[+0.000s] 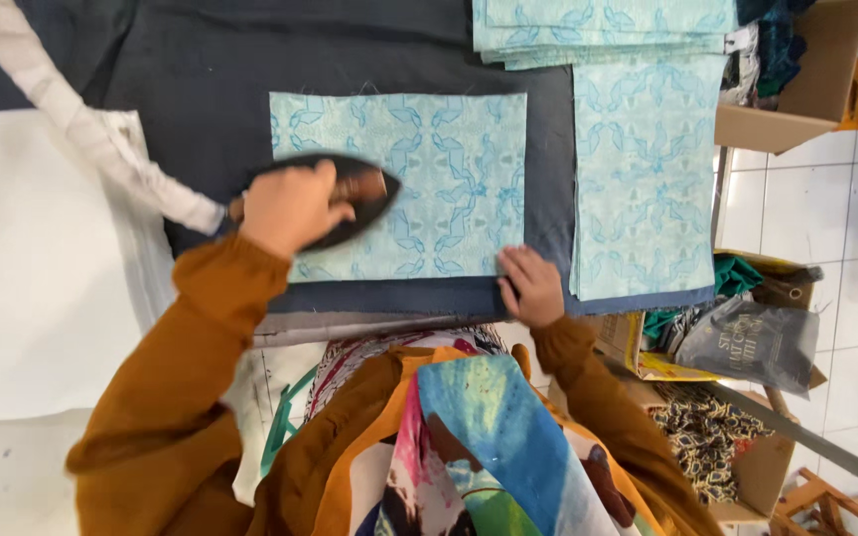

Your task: The person irons multiple light blue patterned fabric pieces on a dark ironing board. They repeatedly place a white protective sheet over each piece, press it with a hot iron, then remove the sheet and stack the finished piece. The process is repeated for several identical fabric pieces.

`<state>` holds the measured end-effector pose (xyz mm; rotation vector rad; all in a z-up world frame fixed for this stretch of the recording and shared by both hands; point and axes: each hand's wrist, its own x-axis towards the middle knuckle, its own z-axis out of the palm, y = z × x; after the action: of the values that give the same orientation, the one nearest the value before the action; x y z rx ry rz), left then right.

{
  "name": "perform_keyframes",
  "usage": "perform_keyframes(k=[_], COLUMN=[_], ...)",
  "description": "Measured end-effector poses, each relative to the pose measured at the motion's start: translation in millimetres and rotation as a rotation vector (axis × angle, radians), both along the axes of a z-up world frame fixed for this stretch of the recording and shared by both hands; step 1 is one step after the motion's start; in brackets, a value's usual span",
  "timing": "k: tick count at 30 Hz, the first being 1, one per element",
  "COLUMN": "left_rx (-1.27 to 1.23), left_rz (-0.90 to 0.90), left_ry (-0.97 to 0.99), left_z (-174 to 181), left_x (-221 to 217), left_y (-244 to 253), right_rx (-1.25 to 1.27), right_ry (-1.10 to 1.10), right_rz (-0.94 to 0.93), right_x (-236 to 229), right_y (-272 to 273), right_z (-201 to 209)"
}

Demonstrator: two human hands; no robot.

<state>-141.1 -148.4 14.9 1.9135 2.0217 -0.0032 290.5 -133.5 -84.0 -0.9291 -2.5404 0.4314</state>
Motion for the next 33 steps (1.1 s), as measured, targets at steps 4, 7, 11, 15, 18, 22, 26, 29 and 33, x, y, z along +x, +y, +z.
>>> perform_keyframes(k=[4,7,11,15,18,22,26,29,33], left_rx=[0.154,0.265,0.261,0.257,0.23,0.341,0.226,0.193,0.169], left_rz=[0.157,0.189,0.188,0.193,0.236,0.343,0.255,-0.035,-0.244], left_ry=[0.12,0.301,0.341,0.356,0.358,0.191,0.069,0.054,0.085], left_z=[-30,-52,-72,-77,-72,-43,-3,3,-13], left_x=[-44,-75,-90,-90,-88,-88,-72,-36,-3], left_y=[65,89,96,94,99,100,71,9,-69], right_rx=[0.037,0.076,0.136,0.179,0.181,0.187,0.17,0.177,0.21], right_ry=[-0.055,-0.07,-0.015,-0.029,-0.036,-0.056,-0.045,-0.052,-0.074], right_rz=[-0.077,-0.076,-0.074,-0.087,-0.088,-0.093,-0.086,-0.098,-0.103], right_x=[6,13,16,15,14,15,16,15,13], right_y=[-15,-18,-18,-17,-15,-19,-18,-23,-21], right_z=[-18,-31,-42,-45,-45,-46,-44,-42,-40])
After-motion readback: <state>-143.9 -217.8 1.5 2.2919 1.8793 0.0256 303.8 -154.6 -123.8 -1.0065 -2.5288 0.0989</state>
